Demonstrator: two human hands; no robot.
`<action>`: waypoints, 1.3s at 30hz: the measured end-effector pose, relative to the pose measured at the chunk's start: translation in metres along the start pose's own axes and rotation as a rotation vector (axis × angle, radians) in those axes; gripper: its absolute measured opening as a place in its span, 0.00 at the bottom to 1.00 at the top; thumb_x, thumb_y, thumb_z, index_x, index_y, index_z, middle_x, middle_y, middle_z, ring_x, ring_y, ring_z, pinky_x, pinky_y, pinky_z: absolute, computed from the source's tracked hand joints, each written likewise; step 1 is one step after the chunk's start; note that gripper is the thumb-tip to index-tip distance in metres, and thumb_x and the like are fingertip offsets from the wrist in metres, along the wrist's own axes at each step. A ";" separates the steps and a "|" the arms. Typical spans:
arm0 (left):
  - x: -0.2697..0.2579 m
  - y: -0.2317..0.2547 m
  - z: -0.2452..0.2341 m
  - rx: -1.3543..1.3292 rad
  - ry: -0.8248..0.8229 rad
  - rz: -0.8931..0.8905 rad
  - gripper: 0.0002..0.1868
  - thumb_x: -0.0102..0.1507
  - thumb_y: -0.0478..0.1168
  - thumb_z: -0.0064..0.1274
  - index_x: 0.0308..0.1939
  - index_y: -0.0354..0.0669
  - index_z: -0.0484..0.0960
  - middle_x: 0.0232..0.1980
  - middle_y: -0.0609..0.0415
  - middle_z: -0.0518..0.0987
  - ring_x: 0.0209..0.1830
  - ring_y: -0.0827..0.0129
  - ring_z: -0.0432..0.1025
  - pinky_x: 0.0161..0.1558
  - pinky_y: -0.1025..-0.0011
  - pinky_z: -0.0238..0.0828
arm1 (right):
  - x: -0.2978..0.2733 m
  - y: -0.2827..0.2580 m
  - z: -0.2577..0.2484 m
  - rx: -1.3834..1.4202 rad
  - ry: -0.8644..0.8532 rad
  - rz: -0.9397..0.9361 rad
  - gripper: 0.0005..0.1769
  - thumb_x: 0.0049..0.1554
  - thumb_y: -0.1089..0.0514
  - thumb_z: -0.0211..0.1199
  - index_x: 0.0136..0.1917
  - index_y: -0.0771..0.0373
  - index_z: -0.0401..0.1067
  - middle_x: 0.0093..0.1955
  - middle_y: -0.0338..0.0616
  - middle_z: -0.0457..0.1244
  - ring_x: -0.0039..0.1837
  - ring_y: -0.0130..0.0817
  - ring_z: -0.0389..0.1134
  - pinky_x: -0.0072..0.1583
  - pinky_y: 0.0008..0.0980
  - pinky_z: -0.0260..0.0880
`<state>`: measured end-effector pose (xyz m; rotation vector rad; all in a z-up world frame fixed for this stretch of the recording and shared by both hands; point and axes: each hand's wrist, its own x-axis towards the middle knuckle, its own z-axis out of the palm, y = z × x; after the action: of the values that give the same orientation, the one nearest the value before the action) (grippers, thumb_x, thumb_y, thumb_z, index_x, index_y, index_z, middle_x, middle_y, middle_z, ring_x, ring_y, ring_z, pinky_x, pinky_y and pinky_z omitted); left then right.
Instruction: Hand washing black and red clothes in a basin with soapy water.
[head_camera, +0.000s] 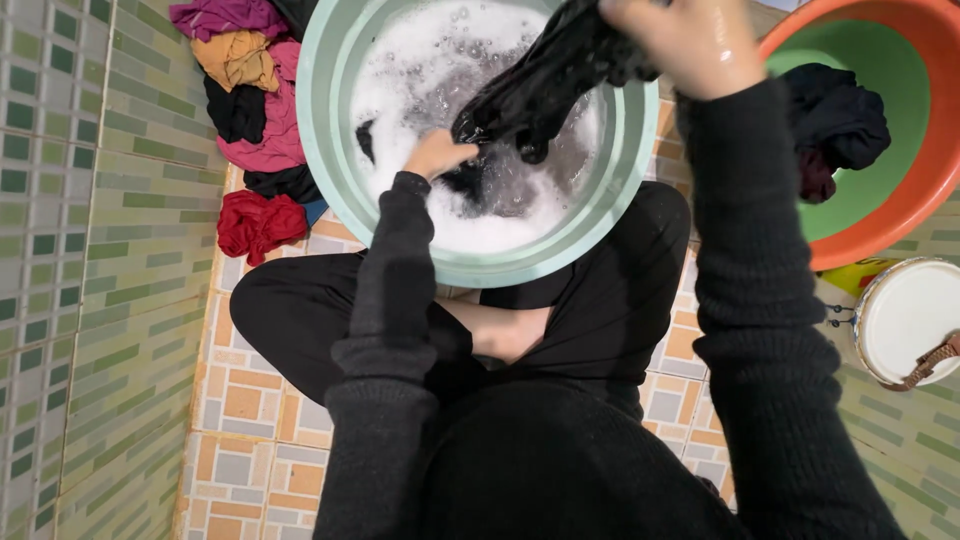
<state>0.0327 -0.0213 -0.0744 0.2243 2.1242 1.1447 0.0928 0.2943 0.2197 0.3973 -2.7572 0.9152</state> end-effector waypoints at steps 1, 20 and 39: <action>-0.009 0.006 -0.009 0.118 0.016 -0.081 0.21 0.56 0.48 0.62 0.42 0.33 0.87 0.38 0.47 0.84 0.39 0.62 0.78 0.47 0.65 0.73 | 0.000 0.006 0.011 0.193 -0.002 0.091 0.11 0.66 0.59 0.66 0.56 0.70 0.74 0.43 0.47 0.68 0.48 0.41 0.71 0.51 0.36 0.71; -0.016 0.024 -0.014 0.178 0.121 -0.105 0.21 0.55 0.52 0.58 0.43 0.39 0.86 0.43 0.43 0.87 0.43 0.56 0.82 0.50 0.62 0.77 | 0.001 0.023 0.200 -0.370 -1.019 0.614 0.65 0.54 0.35 0.63 0.84 0.51 0.22 0.86 0.51 0.24 0.85 0.53 0.32 0.72 0.82 0.37; -0.243 0.201 -0.005 0.369 0.503 0.778 0.19 0.53 0.29 0.54 0.49 0.32 0.78 0.52 0.44 0.78 0.60 0.52 0.71 0.80 0.46 0.44 | -0.065 -0.101 0.149 2.096 -0.216 0.870 0.53 0.50 0.21 0.50 0.75 0.59 0.60 0.68 0.53 0.66 0.69 0.47 0.68 0.72 0.50 0.66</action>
<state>0.1745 -0.0155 0.2067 1.1114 2.8000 1.3001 0.1693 0.1379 0.1399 -0.5834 -0.7090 3.5444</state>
